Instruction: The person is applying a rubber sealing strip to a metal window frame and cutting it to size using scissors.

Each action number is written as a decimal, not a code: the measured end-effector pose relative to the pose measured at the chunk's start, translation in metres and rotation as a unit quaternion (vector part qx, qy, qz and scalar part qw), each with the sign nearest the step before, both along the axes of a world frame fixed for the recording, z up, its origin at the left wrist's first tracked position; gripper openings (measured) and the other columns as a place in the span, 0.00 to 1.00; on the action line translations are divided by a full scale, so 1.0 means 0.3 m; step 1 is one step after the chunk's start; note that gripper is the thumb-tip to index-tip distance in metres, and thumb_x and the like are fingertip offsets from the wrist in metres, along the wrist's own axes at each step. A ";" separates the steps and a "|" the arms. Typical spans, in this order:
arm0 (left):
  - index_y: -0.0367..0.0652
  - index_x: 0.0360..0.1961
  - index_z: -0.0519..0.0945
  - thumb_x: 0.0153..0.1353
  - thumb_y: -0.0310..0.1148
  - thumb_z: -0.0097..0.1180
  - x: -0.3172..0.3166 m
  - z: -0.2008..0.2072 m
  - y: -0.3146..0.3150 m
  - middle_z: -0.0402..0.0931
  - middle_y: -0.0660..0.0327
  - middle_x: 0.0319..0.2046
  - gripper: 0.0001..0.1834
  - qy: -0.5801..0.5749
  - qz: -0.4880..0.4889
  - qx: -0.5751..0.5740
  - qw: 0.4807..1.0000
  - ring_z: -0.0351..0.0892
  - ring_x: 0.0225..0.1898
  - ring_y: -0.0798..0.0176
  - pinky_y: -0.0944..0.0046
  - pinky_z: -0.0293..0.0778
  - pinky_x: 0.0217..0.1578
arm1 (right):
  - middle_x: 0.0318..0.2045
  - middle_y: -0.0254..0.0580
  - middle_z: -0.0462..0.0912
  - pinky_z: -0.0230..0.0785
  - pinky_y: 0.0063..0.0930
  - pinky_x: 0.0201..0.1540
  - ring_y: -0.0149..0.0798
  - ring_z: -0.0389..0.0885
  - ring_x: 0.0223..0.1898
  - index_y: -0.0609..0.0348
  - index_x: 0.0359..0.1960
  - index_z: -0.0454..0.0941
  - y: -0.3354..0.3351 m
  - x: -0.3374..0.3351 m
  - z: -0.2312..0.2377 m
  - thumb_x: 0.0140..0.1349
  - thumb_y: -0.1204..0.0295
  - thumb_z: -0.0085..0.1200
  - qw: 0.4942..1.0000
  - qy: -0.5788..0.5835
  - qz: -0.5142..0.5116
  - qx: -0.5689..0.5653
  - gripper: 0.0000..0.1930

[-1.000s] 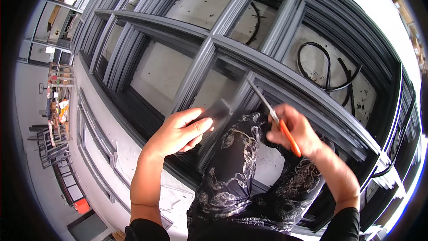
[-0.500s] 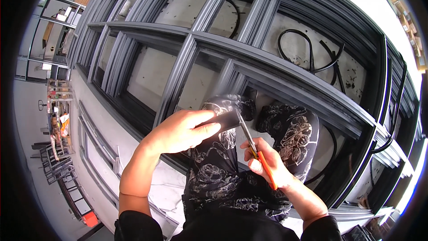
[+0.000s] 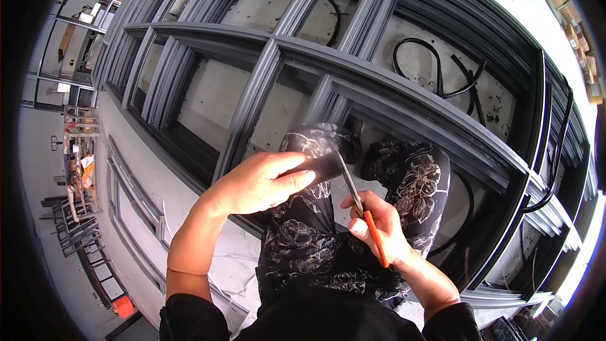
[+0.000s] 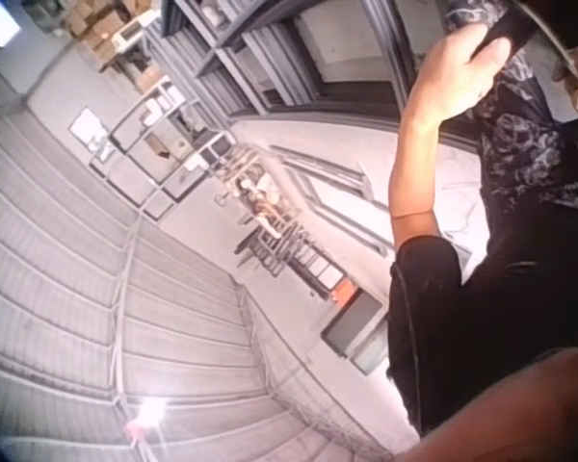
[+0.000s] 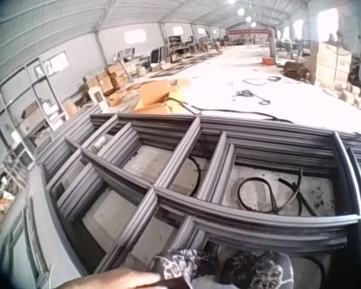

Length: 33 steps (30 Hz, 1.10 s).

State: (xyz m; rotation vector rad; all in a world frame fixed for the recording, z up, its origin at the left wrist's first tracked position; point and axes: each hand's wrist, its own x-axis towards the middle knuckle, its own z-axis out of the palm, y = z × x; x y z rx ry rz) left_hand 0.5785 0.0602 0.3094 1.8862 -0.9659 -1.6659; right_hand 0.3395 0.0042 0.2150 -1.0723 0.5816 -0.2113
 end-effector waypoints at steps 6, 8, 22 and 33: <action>0.39 0.28 0.69 0.69 0.36 0.49 0.006 -0.001 0.003 0.62 0.70 0.14 0.13 0.014 -0.009 -0.007 1.000 0.59 0.13 0.78 0.73 0.57 0.13 | 0.20 0.25 0.67 0.57 0.17 0.27 0.21 0.64 0.22 0.64 0.42 0.74 0.017 0.001 -0.002 0.57 0.54 0.63 0.998 -0.008 -0.016 -0.060 0.24; 0.39 0.28 0.69 0.69 0.36 0.49 0.005 0.000 0.004 0.62 0.70 0.14 0.14 0.017 -0.007 -0.010 1.000 0.59 0.13 0.78 0.73 0.57 0.13 | 0.19 0.25 0.66 0.56 0.17 0.26 0.21 0.63 0.22 0.64 0.41 0.75 0.022 -0.002 -0.001 0.57 0.53 0.63 0.998 -0.015 -0.024 -0.056 0.24; 0.40 0.29 0.70 0.69 0.38 0.49 0.001 -0.021 0.002 0.63 0.70 0.14 0.14 0.051 0.000 -0.001 0.999 0.59 0.13 0.78 0.73 0.57 0.14 | 0.24 0.31 0.75 0.66 0.20 0.29 0.24 0.70 0.24 0.63 0.35 0.76 0.041 -0.025 0.019 0.58 0.63 0.64 0.997 0.026 -0.072 0.025 0.16; 0.41 0.27 0.69 0.69 0.40 0.49 0.051 -0.128 0.006 0.65 0.69 0.14 0.15 -0.106 0.077 -0.091 0.987 0.62 0.14 0.78 0.74 0.60 0.15 | 0.21 0.27 0.65 0.54 0.14 0.20 0.21 0.60 0.18 0.63 0.44 0.69 -0.073 -0.006 -0.039 0.58 0.45 0.57 0.998 0.052 -0.021 0.029 0.30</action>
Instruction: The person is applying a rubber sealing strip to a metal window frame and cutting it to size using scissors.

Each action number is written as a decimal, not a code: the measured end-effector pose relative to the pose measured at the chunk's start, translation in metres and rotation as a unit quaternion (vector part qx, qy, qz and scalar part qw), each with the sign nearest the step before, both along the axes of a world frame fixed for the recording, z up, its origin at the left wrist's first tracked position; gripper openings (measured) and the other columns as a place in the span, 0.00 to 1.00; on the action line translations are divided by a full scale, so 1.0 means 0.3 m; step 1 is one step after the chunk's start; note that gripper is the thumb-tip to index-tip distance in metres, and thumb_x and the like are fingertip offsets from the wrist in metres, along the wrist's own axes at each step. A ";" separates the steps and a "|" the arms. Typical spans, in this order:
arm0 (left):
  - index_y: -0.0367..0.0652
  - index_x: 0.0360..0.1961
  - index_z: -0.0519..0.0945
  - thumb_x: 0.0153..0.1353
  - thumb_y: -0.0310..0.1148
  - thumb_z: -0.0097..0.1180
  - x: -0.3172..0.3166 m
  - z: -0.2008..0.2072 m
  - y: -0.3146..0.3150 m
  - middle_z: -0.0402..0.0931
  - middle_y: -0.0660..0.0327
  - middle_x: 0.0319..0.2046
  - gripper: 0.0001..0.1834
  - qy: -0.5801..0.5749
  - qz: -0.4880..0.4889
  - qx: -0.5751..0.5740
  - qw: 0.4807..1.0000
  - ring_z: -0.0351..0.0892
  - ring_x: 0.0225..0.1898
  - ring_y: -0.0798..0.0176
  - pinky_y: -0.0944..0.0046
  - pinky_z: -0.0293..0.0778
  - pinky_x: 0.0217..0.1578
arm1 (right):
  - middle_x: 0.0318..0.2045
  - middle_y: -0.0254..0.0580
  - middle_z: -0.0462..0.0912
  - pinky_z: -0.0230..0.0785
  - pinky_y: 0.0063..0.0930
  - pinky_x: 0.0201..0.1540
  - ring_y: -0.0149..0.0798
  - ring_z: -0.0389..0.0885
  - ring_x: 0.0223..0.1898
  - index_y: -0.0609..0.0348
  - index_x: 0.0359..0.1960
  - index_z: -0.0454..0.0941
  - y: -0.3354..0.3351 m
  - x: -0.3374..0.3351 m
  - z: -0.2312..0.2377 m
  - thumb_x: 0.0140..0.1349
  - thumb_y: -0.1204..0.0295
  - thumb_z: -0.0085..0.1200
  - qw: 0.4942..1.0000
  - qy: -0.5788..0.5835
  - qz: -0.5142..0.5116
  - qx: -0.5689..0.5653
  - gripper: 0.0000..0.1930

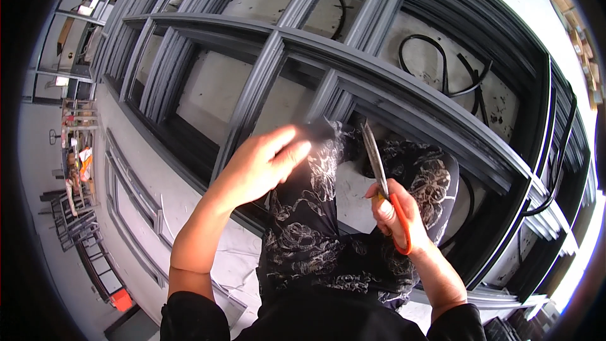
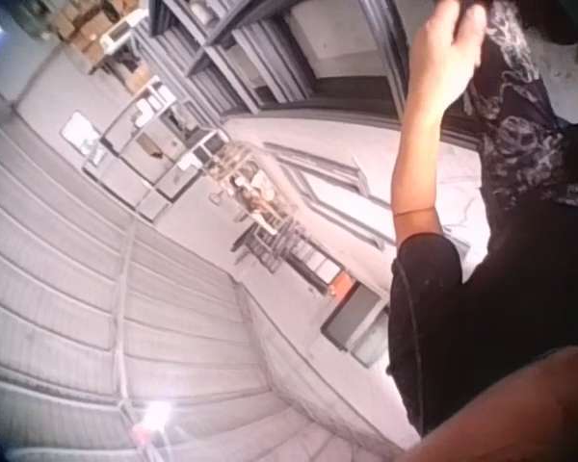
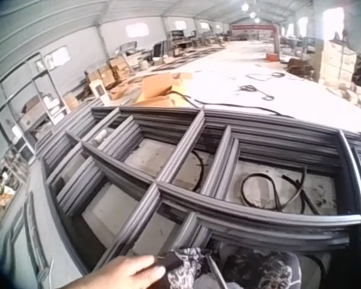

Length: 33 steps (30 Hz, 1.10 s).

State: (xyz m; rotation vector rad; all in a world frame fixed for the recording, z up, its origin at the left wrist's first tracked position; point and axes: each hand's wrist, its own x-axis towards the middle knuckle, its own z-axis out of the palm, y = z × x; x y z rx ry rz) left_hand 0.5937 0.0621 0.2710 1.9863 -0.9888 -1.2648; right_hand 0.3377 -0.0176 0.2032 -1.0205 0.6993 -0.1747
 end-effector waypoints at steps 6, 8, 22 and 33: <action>0.34 0.31 0.73 0.66 0.43 0.45 0.318 -0.358 -0.058 0.77 0.54 0.22 0.20 -0.151 0.128 0.087 0.976 0.78 0.26 0.54 0.56 0.71 0.30 | 0.23 0.26 0.68 0.58 0.16 0.26 0.21 0.63 0.23 0.61 0.40 0.71 -0.148 0.180 -0.054 0.62 0.52 0.56 0.995 0.062 0.011 -0.072 0.22; 0.36 0.30 0.73 0.66 0.42 0.46 0.438 -0.574 -0.069 0.74 0.59 0.19 0.18 -0.193 0.142 0.066 0.969 0.73 0.19 0.62 0.61 0.68 0.23 | 0.25 0.28 0.71 0.63 0.18 0.33 0.23 0.66 0.28 0.62 0.39 0.73 -0.192 0.248 -0.099 0.62 0.57 0.58 0.990 0.102 0.032 -0.096 0.19; 0.38 0.30 0.73 0.65 0.39 0.47 0.550 -0.842 -0.325 0.78 0.48 0.26 0.14 -0.470 0.115 0.050 0.874 0.78 0.31 0.41 0.46 0.73 0.33 | 0.16 0.42 0.67 0.64 0.32 0.27 0.37 0.63 0.20 0.64 0.25 0.71 -0.440 0.606 -0.356 0.56 0.51 0.62 0.878 0.191 0.193 -0.395 0.25; 0.39 0.28 0.72 0.64 0.37 0.48 0.554 -0.855 -0.362 0.76 0.48 0.21 0.13 -0.507 0.115 0.030 0.853 0.77 0.26 0.41 0.46 0.72 0.28 | 0.19 0.45 0.76 0.70 0.35 0.33 0.44 0.77 0.24 0.64 0.25 0.76 -0.528 0.796 -0.472 0.53 0.41 0.58 0.874 0.225 0.240 -0.358 0.31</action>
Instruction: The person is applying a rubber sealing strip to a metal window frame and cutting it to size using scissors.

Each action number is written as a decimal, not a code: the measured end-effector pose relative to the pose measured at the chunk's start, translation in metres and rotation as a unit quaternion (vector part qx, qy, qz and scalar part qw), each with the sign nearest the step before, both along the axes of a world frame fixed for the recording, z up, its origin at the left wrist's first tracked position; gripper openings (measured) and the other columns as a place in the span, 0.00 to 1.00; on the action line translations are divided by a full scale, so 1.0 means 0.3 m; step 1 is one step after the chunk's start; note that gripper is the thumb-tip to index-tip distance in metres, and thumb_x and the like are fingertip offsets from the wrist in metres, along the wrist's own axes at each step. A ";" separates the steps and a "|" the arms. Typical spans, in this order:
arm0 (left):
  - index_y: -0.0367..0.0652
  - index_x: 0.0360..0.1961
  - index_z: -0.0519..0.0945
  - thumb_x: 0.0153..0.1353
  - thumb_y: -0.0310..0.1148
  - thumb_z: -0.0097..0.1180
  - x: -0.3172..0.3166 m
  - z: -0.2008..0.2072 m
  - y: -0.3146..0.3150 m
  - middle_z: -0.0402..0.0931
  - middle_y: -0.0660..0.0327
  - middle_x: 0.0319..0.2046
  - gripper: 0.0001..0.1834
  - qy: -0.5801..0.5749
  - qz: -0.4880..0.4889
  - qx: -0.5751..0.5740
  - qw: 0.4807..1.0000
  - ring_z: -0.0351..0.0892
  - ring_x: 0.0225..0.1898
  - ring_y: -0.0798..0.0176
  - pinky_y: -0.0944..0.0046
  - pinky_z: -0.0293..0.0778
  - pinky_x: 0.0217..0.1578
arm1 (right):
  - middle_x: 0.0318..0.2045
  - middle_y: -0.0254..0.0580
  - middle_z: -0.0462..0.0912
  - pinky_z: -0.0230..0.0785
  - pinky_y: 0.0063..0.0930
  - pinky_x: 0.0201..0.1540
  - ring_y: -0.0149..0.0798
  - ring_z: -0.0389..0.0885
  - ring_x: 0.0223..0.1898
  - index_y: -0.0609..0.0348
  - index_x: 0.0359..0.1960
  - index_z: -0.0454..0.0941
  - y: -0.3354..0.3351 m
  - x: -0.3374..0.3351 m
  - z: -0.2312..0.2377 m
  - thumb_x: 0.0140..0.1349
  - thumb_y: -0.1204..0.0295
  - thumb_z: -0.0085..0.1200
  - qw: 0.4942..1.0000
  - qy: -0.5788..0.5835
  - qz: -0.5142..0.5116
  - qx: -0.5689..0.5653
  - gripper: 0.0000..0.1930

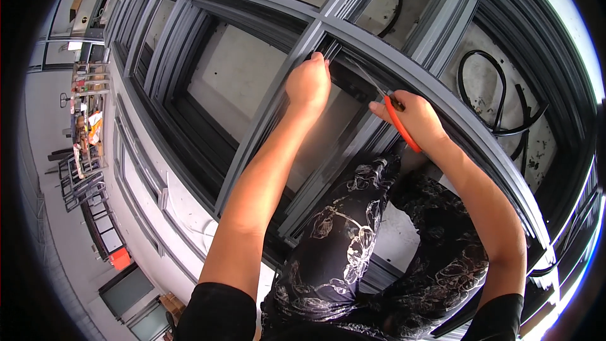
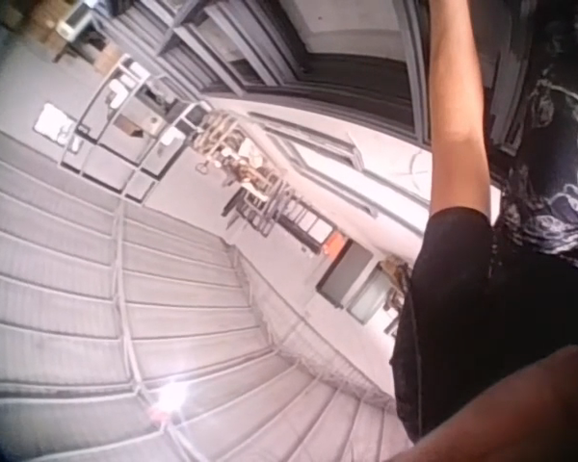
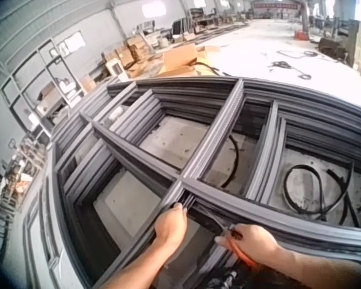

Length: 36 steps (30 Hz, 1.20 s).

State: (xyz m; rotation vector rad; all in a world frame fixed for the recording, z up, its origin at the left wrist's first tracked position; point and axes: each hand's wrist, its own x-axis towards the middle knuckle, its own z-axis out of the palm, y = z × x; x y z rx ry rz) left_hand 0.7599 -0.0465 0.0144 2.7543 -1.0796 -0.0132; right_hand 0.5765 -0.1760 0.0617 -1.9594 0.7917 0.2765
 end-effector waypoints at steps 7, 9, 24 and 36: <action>0.38 0.26 0.71 0.64 0.36 0.48 -0.005 -0.003 0.001 0.75 0.48 0.19 0.13 -0.009 0.003 -0.008 1.000 0.77 0.25 0.40 0.46 0.71 0.26 | 0.15 0.41 0.72 0.68 0.32 0.27 0.36 0.72 0.19 0.65 0.24 0.77 0.009 0.105 -0.037 0.53 0.39 0.58 1.000 0.016 -0.009 0.003 0.33; 0.38 0.26 0.71 0.64 0.37 0.48 -0.008 0.002 -0.001 0.75 0.48 0.19 0.13 -0.009 0.006 -0.005 1.000 0.76 0.25 0.40 0.46 0.71 0.26 | 0.16 0.41 0.74 0.69 0.33 0.29 0.38 0.74 0.20 0.65 0.24 0.77 0.003 0.117 -0.044 0.51 0.38 0.57 1.000 0.021 -0.008 0.006 0.33; 0.38 0.30 0.73 0.64 0.37 0.48 -0.020 0.019 -0.020 0.78 0.49 0.22 0.13 0.021 0.040 0.043 0.998 0.80 0.28 0.43 0.46 0.74 0.30 | 0.14 0.41 0.74 0.69 0.31 0.27 0.36 0.74 0.18 0.66 0.24 0.79 0.005 0.145 -0.104 0.49 0.37 0.59 0.996 -0.010 -0.047 0.078 0.35; 0.38 0.42 0.74 0.67 0.35 0.50 -0.047 0.172 0.117 0.73 0.65 0.17 0.11 0.234 -0.041 -0.125 0.963 0.72 0.15 0.73 0.69 0.67 0.17 | 0.15 0.46 0.75 0.69 0.33 0.27 0.40 0.74 0.18 0.66 0.25 0.78 0.014 0.003 0.093 0.50 0.46 0.64 0.996 -0.089 -0.003 0.006 0.28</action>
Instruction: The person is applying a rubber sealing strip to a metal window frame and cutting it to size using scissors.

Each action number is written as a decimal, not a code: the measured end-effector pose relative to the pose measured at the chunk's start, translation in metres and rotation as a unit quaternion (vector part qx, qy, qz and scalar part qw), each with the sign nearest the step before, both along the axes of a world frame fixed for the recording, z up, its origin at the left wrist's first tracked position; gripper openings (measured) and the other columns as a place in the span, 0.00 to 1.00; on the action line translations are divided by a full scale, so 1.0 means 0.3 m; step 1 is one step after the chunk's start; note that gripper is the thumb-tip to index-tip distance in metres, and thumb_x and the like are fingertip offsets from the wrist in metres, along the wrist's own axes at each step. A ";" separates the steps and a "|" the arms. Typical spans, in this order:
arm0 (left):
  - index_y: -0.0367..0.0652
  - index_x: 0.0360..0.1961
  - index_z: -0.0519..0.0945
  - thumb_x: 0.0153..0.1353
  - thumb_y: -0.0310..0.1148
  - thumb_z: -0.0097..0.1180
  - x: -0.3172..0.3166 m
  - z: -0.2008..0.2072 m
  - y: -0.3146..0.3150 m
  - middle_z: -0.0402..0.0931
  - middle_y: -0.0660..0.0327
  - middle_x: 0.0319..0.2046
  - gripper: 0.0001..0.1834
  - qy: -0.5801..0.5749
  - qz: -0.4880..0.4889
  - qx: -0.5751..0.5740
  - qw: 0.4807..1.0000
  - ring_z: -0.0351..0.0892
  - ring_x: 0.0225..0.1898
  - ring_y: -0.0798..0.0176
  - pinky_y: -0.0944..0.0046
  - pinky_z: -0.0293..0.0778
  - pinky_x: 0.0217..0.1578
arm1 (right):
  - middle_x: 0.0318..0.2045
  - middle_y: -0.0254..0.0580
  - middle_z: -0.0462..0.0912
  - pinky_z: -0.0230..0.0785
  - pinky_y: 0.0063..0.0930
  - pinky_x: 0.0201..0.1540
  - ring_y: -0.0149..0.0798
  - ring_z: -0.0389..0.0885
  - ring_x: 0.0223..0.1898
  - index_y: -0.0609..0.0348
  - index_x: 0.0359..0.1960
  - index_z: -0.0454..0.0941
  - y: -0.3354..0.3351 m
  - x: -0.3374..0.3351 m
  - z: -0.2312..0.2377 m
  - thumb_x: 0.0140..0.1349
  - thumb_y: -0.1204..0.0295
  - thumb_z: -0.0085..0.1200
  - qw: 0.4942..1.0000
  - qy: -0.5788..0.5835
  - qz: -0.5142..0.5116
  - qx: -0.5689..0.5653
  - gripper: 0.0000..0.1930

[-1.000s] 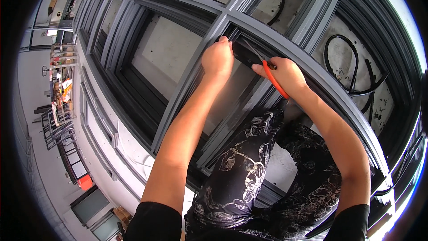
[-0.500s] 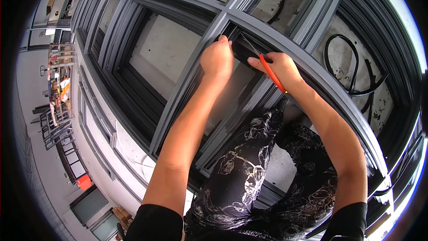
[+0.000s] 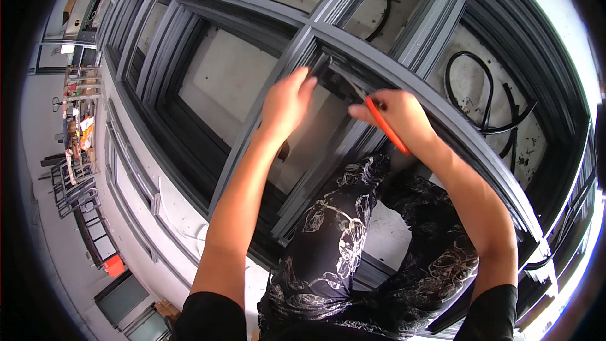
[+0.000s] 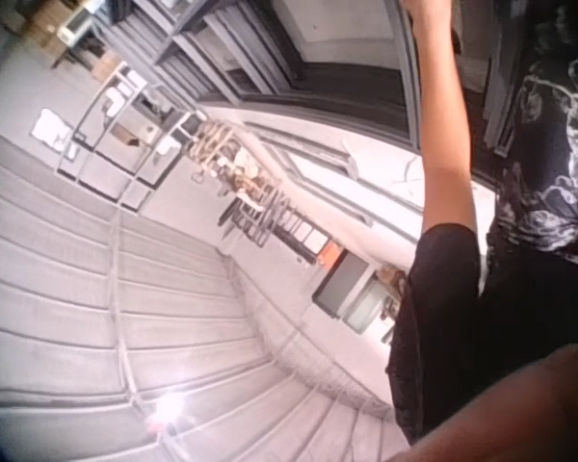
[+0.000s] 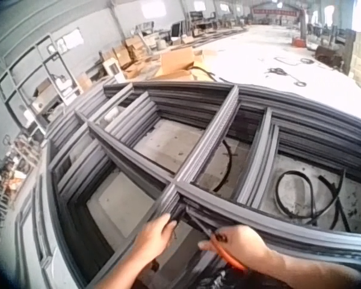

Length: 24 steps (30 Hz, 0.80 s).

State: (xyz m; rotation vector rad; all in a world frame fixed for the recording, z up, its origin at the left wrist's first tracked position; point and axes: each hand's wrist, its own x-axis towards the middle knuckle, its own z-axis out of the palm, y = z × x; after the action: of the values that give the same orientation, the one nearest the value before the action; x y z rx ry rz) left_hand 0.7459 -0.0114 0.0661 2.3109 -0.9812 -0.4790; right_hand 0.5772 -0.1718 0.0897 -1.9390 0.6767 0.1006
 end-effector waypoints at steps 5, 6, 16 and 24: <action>0.36 0.46 0.71 0.69 0.35 0.47 -0.179 0.282 0.113 0.79 0.55 0.32 0.13 0.413 -0.006 -0.141 0.899 0.80 0.26 0.66 0.72 0.70 0.23 | 0.14 0.43 0.71 0.65 0.29 0.23 0.36 0.68 0.17 0.65 0.30 0.79 0.061 -0.258 0.275 0.48 0.55 0.69 0.999 -0.012 0.045 0.020 0.22; 0.37 0.43 0.71 0.69 0.37 0.48 -0.219 0.319 0.108 0.79 0.56 0.29 0.13 0.450 -0.007 -0.165 0.877 0.78 0.24 0.68 0.72 0.68 0.22 | 0.14 0.42 0.70 0.64 0.28 0.22 0.35 0.66 0.16 0.65 0.31 0.79 0.078 -0.314 0.355 0.48 0.56 0.70 0.999 -0.011 0.044 0.016 0.22; 0.36 0.39 0.75 0.67 0.35 0.53 -0.476 0.679 0.179 0.70 0.67 0.18 0.11 0.219 -0.130 -0.087 0.963 0.66 0.18 0.78 0.75 0.63 0.19 | 0.17 0.38 0.73 0.66 0.25 0.26 0.32 0.70 0.19 0.63 0.38 0.80 0.214 -0.626 0.634 0.46 0.53 0.70 0.998 0.018 0.006 0.060 0.27; 0.36 0.30 0.73 0.64 0.32 0.55 -0.558 0.861 0.275 0.67 0.68 0.18 0.10 0.122 -0.189 -0.060 0.973 0.64 0.21 0.78 0.72 0.63 0.21 | 0.15 0.37 0.72 0.66 0.26 0.23 0.32 0.71 0.17 0.64 0.37 0.80 0.328 -0.752 0.647 0.45 0.47 0.68 0.994 -0.099 0.038 0.020 0.30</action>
State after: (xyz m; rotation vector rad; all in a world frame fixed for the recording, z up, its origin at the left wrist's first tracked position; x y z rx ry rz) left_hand 0.5784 0.0712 0.3245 1.9063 -1.2898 -0.8114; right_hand 0.3516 -0.0734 0.2838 -1.9069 0.4662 -0.0296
